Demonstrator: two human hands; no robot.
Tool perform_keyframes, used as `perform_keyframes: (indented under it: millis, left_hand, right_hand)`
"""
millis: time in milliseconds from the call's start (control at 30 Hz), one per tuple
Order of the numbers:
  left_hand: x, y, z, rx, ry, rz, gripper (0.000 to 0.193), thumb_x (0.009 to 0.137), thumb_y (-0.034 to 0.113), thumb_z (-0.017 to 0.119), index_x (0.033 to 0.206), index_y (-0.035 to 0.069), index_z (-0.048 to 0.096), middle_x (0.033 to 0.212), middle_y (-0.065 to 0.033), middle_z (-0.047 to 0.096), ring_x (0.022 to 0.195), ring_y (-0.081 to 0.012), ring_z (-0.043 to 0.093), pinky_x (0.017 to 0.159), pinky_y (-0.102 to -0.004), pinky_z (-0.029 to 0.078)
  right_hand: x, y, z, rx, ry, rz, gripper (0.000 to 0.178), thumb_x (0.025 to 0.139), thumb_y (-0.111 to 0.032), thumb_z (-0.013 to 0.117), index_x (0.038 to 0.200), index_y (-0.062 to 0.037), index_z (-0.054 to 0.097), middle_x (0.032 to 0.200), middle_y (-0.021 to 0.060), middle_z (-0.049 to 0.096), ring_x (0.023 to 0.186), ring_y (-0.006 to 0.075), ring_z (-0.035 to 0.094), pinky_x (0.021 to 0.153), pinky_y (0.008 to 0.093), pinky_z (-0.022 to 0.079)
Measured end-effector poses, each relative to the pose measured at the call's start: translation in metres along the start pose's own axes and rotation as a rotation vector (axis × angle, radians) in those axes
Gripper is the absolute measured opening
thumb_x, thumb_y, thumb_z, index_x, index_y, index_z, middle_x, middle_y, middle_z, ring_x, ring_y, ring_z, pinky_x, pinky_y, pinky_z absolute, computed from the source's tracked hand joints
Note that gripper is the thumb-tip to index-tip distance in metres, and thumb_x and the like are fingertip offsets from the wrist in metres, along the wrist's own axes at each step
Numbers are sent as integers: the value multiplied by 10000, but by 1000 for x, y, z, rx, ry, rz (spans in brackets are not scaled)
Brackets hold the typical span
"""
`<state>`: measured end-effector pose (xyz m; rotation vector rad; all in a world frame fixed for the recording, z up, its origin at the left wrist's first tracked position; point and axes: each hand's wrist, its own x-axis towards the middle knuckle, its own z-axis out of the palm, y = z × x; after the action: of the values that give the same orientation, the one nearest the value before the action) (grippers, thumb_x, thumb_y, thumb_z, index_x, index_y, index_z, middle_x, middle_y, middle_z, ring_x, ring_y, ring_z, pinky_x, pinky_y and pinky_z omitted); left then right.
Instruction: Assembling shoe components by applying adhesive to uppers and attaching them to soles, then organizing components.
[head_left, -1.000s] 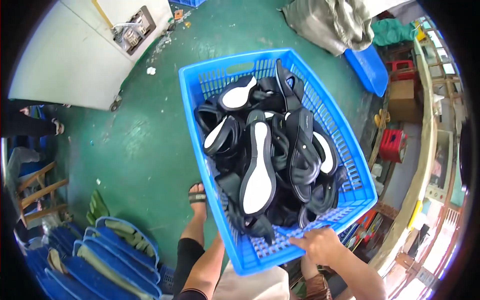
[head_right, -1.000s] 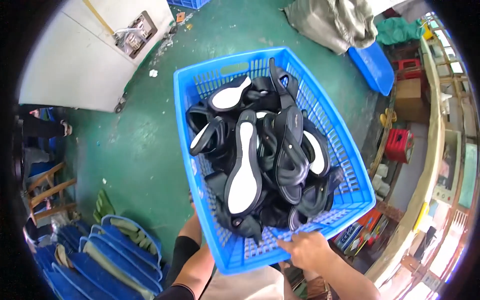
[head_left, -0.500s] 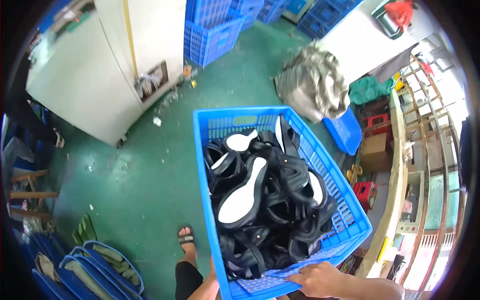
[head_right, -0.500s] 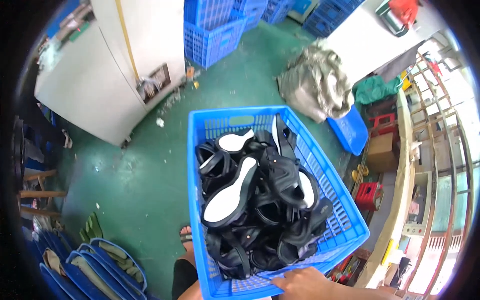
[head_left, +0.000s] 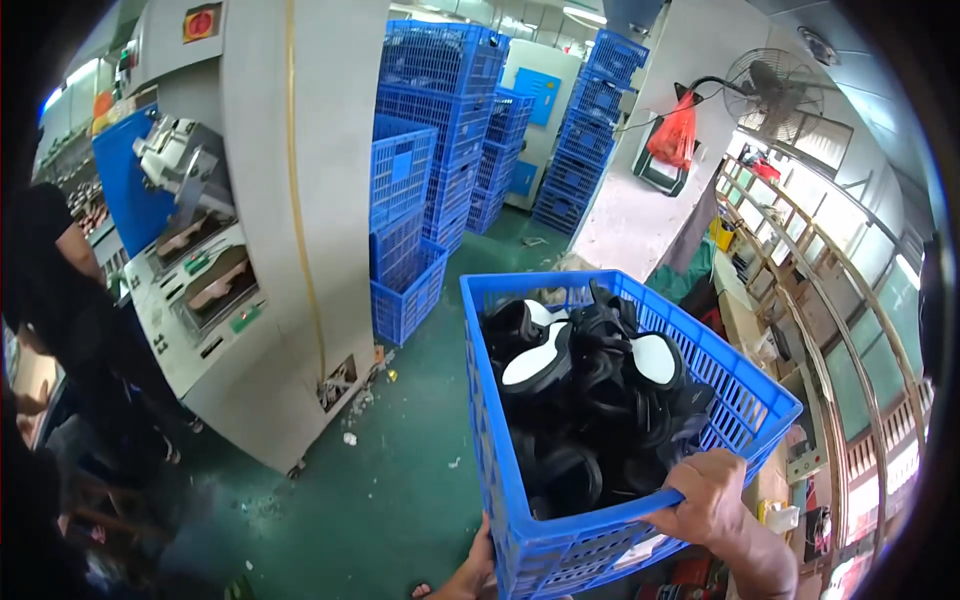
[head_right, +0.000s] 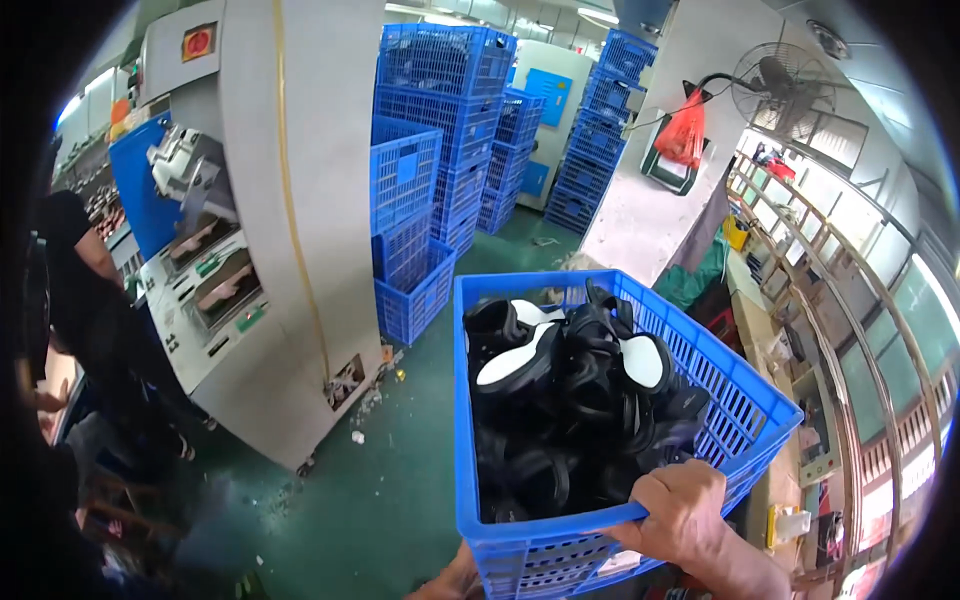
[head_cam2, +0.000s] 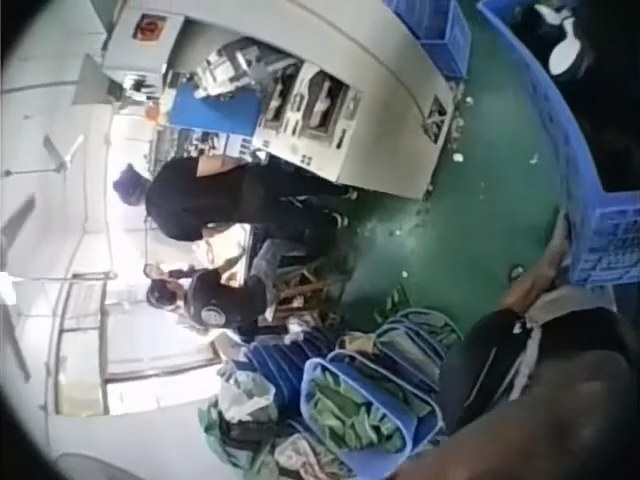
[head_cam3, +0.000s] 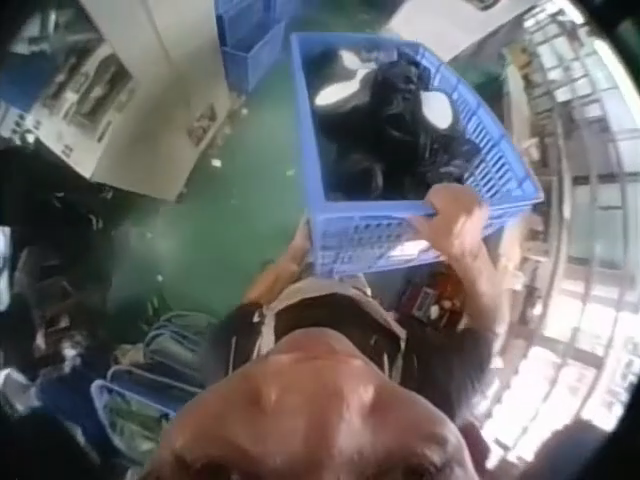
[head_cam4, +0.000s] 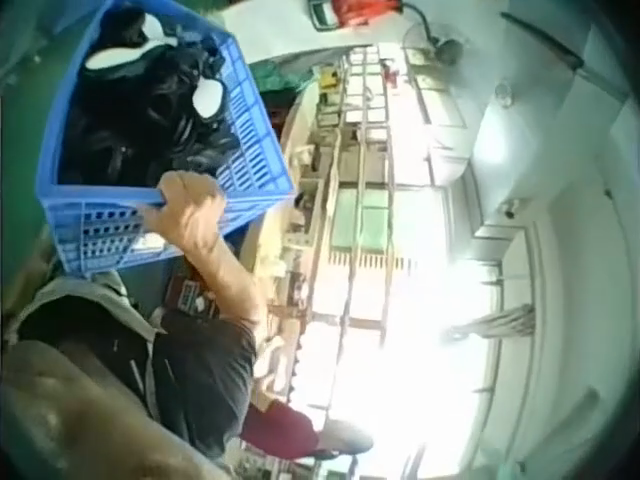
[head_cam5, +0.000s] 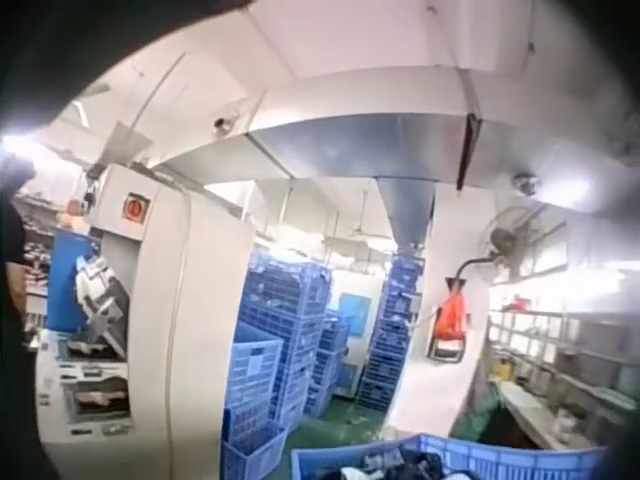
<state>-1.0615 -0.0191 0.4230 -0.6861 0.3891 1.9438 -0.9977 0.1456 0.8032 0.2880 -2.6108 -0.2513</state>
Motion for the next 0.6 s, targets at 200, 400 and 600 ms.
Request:
perform_keyframes:
  millis: [200,400,600]
  left_hand:
    - [106,137,155,311,-71,63,722,861,577,526,1381,76,532,1279,-136,607,1145,-306,591,1016,-455,460]
    - [255,281,333,455,-202,153,878,884,782,470,1436,100,502,1379,-146,589,1222,-333,587,1080,-498,446]
    - [462,474,448,697,-951,942,857,889,759,507,1437,100,512,1386,-146,587,1168,-311,609,1029,-454,474]
  right_hand:
    - [117,116,78,-42,360,-71,498,748,-468,823,555,-120,524,483,-22,435,378,161,351,432,283,327]
    - [299,282,130,-80,442,-75,510,740,-502,825,555,-138,519,495,-32,427,394,150,337,446,270,316]
    - [495,398,210,-148,618,-125,537,775,-594,744,591,-132,542,517,-25,440,460,179,394,525,311,372]
